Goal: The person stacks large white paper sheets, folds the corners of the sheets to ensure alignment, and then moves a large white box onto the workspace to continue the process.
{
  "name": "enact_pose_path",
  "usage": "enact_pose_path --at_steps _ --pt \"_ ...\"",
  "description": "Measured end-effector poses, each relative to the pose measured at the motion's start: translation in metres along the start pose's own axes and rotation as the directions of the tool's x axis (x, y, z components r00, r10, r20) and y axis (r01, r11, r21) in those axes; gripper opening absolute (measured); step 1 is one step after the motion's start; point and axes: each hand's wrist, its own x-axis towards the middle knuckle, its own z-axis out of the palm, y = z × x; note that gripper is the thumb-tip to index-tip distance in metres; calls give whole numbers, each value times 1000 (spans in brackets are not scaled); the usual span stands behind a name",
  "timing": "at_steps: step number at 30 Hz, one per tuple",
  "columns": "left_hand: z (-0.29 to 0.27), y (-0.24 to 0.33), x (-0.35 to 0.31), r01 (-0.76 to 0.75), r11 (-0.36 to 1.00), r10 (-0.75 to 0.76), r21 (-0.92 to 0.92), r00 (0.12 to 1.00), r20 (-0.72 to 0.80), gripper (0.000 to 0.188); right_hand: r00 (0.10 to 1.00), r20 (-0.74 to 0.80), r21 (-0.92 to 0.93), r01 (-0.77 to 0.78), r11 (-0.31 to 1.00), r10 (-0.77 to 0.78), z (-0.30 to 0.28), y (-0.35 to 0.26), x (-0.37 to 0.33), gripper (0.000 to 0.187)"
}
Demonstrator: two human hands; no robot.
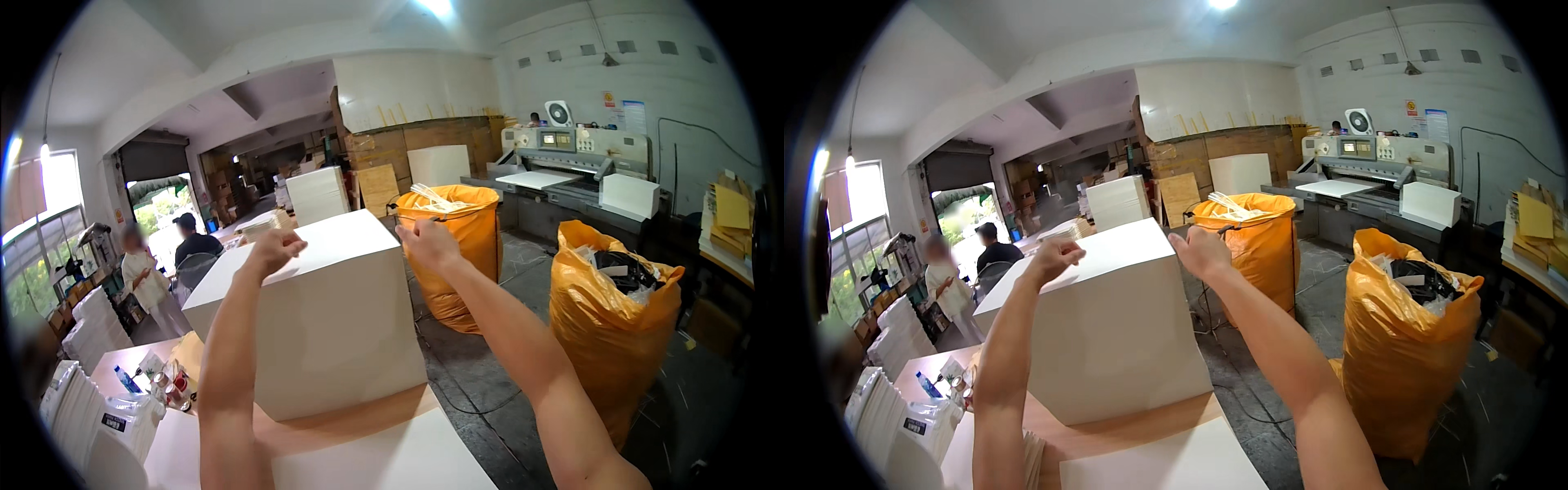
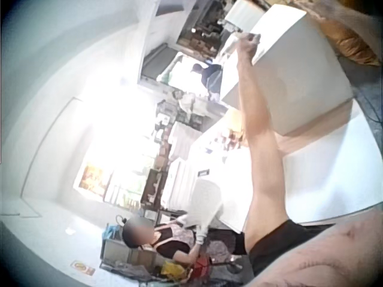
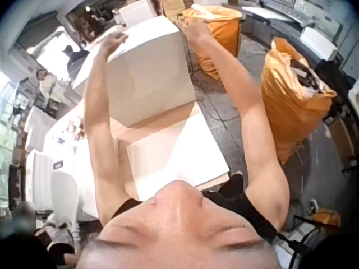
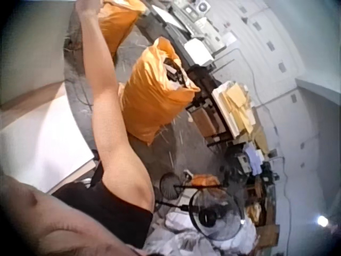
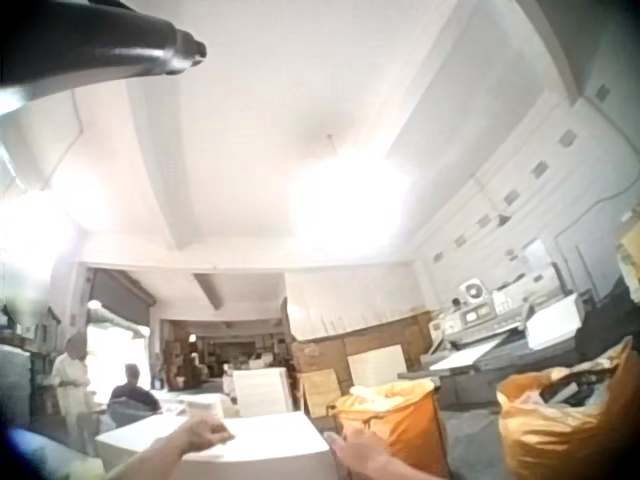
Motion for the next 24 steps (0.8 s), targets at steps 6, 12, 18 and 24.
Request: enact_pose_path --at_steps 6,12,18,24 --pt "34 -12 -20 167 896 -143 -411 986 87 27 945 328 -336 119 934 -2 39 7 47 54" --pt "24 4 -33 133 910 -128 -393 991 40 34 975 199 211 -136 968 93 28 -38 58 44" --pt "26 9 -32 78 947 -74 -311 997 25 45 971 -19 962 -48 271 240 87 -33 61 20" --pt "15 7 -37 89 949 -65 -304 994 87 56 972 64 993 -84 79 227 84 -33 57 14"
